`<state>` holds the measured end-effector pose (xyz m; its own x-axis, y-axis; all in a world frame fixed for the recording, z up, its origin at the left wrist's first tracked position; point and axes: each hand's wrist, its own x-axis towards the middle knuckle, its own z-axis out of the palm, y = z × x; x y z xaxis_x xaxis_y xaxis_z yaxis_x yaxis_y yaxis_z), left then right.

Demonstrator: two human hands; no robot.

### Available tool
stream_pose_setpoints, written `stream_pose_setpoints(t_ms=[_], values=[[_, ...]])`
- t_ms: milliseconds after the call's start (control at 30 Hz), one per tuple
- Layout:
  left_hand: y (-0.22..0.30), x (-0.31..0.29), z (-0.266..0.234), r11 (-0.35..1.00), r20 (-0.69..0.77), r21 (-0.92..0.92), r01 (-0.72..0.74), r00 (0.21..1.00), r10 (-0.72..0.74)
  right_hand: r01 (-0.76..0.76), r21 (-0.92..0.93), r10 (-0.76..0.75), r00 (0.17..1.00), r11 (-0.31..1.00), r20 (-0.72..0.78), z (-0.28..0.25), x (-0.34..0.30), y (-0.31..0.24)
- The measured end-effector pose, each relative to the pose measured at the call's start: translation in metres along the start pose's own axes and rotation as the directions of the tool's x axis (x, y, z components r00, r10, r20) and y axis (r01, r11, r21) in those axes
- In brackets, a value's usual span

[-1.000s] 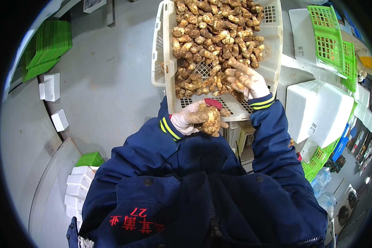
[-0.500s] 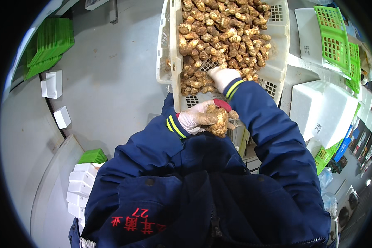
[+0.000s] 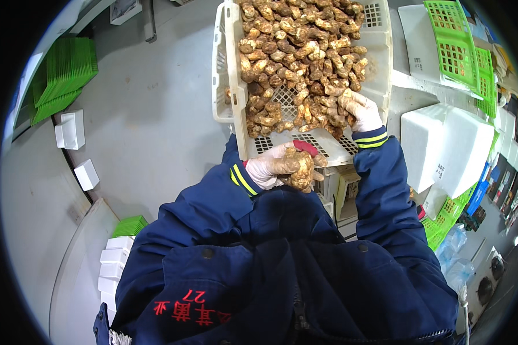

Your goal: The person sorts and weights ginger-like tubers by hand, moving them between large white crates and smaller green bins while using a digital scale.

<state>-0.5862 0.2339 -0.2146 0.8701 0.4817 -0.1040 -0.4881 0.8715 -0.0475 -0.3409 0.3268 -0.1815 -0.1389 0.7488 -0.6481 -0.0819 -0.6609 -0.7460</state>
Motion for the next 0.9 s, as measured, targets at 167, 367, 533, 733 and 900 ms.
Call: stream_pose_setpoints(t_ms=[167, 367, 533, 733, 900], values=[[0.003, 0.001, 0.002, 0.999, 0.009, 0.036, 0.013, 1.000, -0.013, 0.069, 0.155, -0.048, 0.990, 0.985, -0.135, -0.032, -0.007, 0.006], [0.003, 0.003, 0.000, 0.998, 0.033, -0.009, 0.059, 0.998, -0.058, 0.101, 0.107, -0.068, 0.959, 0.989, -0.274, -0.029, -0.025, 0.014], [0.006, 0.002, 0.004, 0.998, 0.008, 0.008, 0.070, 0.998, -0.070, 0.086, 0.498, 0.031, 0.974, 0.863, -0.222, -0.011, -0.037, 0.018], [0.007, 0.005, 0.009, 0.992, -0.028, -0.089, 0.085, 0.996, -0.088, 0.225, 0.597, -0.069, 0.960, 0.770, -0.273, -0.006, -0.072, 0.013], [0.003, 0.005, 0.003, 0.996, -0.079, 0.015, 0.089, 0.993, -0.087, 0.243, 0.382, -0.120, 0.941, 0.892, -0.317, -0.029, -0.113, 0.036]])
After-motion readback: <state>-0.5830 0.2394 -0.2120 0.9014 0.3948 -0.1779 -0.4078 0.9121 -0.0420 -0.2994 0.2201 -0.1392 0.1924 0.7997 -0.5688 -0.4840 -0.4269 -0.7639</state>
